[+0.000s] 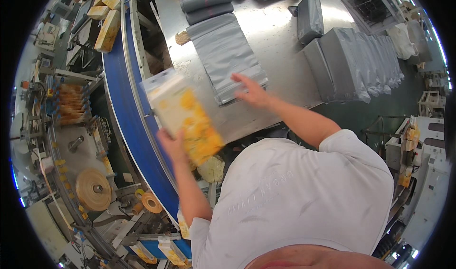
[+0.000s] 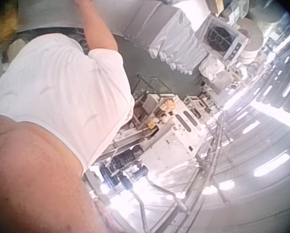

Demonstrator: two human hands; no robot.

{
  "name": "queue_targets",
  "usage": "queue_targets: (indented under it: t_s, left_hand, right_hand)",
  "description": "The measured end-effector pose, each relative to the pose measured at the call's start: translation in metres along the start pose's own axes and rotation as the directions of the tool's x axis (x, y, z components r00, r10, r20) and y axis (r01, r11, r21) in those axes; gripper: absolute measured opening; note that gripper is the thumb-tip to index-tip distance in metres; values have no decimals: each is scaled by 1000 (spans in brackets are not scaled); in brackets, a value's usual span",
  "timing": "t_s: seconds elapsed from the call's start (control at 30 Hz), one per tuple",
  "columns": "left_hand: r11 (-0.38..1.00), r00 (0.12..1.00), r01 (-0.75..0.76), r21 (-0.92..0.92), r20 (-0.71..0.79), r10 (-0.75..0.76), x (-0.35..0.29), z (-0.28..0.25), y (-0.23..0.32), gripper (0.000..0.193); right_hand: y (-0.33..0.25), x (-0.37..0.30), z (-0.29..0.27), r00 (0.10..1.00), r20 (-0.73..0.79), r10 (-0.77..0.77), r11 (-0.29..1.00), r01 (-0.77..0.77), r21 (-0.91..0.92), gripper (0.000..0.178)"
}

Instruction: The person repeatedly takes yellow boxes from a conveyor belt, places them into grey poly mailers on a metal table, seals the mailers, and stacks them. The process is continuous and involves handling multiple items in a repetitive assembly line fashion.

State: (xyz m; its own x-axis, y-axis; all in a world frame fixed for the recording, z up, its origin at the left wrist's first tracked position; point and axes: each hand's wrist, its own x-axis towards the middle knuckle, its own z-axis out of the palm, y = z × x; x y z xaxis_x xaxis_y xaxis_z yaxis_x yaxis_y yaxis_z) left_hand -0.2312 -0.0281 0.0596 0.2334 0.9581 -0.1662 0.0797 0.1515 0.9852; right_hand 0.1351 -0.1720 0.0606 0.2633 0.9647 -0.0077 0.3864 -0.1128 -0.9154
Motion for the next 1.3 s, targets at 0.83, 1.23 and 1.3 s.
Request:
queue_targets:
  t_s: [0.83, 1.23, 1.3]
  left_hand:
    - [357, 717, -651, 670, 697, 0, 45, 265, 44, 76]
    - [707, 799, -569, 419, 485, 356, -15, 225, -51, 53]
    - [914, 928, -314, 258, 288, 237, -4, 218, -59, 48]
  right_hand:
    - [43, 2, -110, 984, 179, -20, 818, 119, -563, 76]
    - [74, -37, -81, 952, -258, -166, 969, 110, -220, 38]
    - [69, -25, -73, 949, -313, -23, 965, -61, -255, 27]
